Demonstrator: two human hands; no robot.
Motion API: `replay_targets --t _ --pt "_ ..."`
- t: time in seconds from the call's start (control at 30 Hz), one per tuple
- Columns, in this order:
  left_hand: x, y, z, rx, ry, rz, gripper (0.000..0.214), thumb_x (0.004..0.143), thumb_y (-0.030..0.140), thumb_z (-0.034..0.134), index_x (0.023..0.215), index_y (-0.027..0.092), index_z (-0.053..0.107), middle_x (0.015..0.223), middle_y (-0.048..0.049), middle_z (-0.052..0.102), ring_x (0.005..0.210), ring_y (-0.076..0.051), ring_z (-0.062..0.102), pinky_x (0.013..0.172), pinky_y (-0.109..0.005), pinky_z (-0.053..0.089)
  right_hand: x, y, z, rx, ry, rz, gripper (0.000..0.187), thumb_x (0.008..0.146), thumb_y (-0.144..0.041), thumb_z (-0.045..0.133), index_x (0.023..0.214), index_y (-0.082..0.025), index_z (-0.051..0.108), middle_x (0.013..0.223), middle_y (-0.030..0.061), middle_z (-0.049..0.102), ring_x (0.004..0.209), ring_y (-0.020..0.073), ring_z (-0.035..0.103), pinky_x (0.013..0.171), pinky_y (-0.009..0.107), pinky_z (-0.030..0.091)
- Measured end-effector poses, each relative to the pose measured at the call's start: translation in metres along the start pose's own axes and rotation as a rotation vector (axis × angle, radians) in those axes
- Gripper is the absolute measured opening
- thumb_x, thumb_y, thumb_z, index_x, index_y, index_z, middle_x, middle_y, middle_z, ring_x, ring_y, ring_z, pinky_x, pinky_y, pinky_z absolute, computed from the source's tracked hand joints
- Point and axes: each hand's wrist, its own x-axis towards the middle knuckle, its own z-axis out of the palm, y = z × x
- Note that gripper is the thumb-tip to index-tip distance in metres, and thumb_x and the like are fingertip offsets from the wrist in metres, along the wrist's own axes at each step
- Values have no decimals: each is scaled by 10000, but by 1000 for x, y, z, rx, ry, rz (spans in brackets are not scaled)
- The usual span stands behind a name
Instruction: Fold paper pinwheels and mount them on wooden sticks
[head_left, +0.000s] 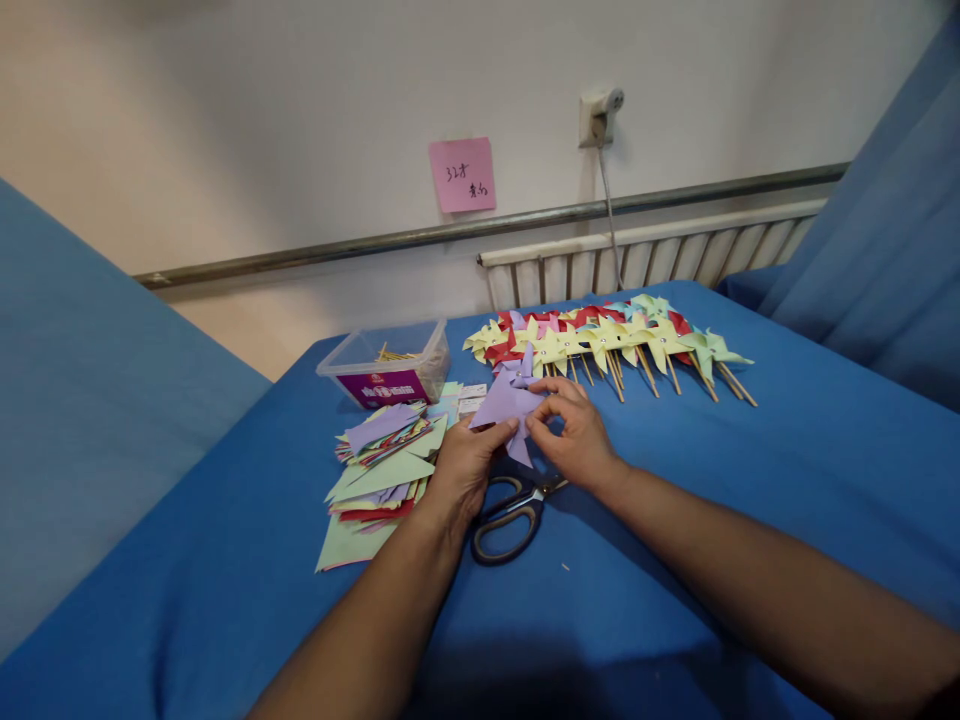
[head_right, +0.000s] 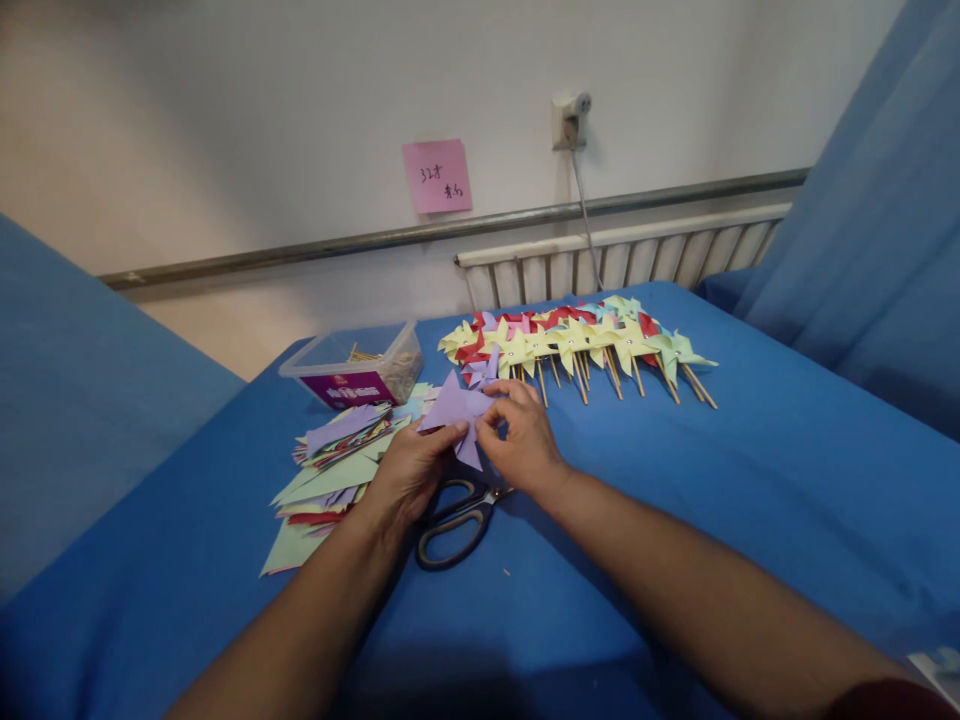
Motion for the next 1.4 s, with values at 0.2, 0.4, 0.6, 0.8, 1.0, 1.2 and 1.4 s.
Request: replay_targets --t 0.2,0.4,0.6,0.8,1.0,1.2,1.4 --pt "1 -2 -1 46 19 40 371 575 254 822 890 94 705 760 -68 698 617 -161 612 631 -292 484 0 1 1 7 -2 8 135 737 -161 630 630 -221 574 1070 63 634 1029 230 566 926 415 439" --pt "-1 0 1 98 49 59 371 579 275 814 893 108 707 749 -46 694 597 -145 595 598 -270 467 -1 2 2 29 -1 21 134 733 -159 632 626 -214 576 1063 64 636 1020 226 568 923 417 441" --pt "-3 3 3 191 83 106 349 566 280 814 859 116 719 703 -23 686 558 -130 566 565 -252 449 -2 2 3 48 -21 52 140 753 -180 631 628 -216 579 1060 63 646 1012 224 580 936 434 433" --pt "-3 2 1 162 46 101 390 573 317 822 903 130 727 775 -46 712 604 -144 598 606 -266 468 -3 4 5 78 8 81 156 755 -191 622 609 -219 572 1047 61 661 1001 220 594 921 424 446" --pt "-4 3 3 167 61 102 397 563 311 826 901 129 725 769 -42 710 599 -144 591 604 -268 467 -3 5 6 82 -3 115 156 756 -202 616 606 -218 577 1049 62 664 1008 218 600 921 420 450" --pt "-2 5 3 215 84 116 406 557 295 810 911 121 717 772 -48 714 607 -158 603 599 -269 464 -2 3 5 139 -20 131 69 754 -220 631 692 -214 602 1087 75 646 1056 223 596 913 400 456" --pt "-3 17 -3 348 -52 75 377 544 236 789 890 131 681 754 -55 707 632 -194 629 588 -278 459 17 5 -20 186 27 148 514 726 -302 716 1204 -247 535 1285 99 570 1202 257 529 974 451 435"
